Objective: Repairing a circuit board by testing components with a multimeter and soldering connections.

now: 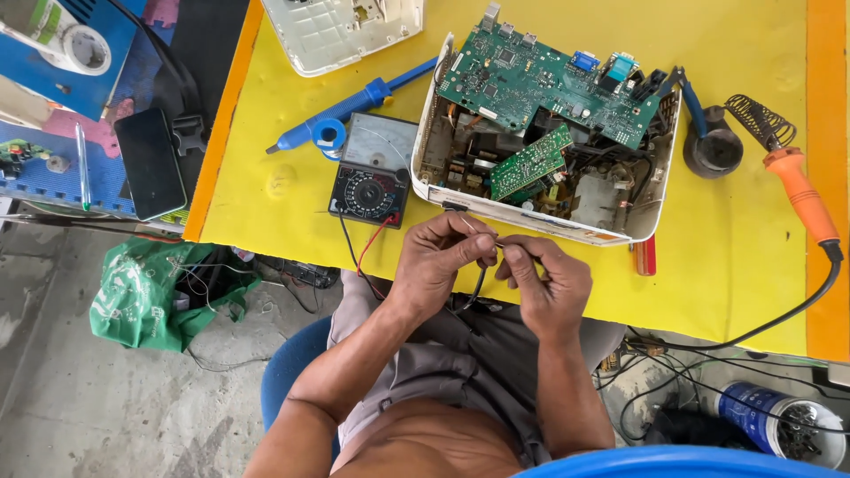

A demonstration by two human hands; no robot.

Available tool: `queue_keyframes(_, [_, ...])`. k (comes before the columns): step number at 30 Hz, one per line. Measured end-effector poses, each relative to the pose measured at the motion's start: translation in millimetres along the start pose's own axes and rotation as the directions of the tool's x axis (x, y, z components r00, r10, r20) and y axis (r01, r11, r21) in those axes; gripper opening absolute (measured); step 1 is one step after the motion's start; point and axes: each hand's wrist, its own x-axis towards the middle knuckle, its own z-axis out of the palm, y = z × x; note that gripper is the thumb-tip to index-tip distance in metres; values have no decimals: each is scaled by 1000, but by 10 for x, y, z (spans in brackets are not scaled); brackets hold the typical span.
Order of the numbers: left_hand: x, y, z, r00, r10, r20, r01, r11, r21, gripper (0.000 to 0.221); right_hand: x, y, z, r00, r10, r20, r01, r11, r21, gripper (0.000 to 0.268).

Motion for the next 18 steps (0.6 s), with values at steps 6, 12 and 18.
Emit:
queue_keyframes(6, [163, 363, 238, 980, 198, 31, -200, 976, 85, 9, 491, -3, -436, 946, -325, -16, 288, 858, -425, 18])
queue_keyframes(12, [443, 342, 428, 905, 375, 204, -426, 769, 476, 11, 593, -4, -329, 960, -278, 35, 243, 763, -599, 25])
queue_keyframes(18, [531, 243, 432, 827, 493, 271, -540, 560, 628, 6, 651, 52, -267, 991, -129, -44, 92, 871, -483, 13])
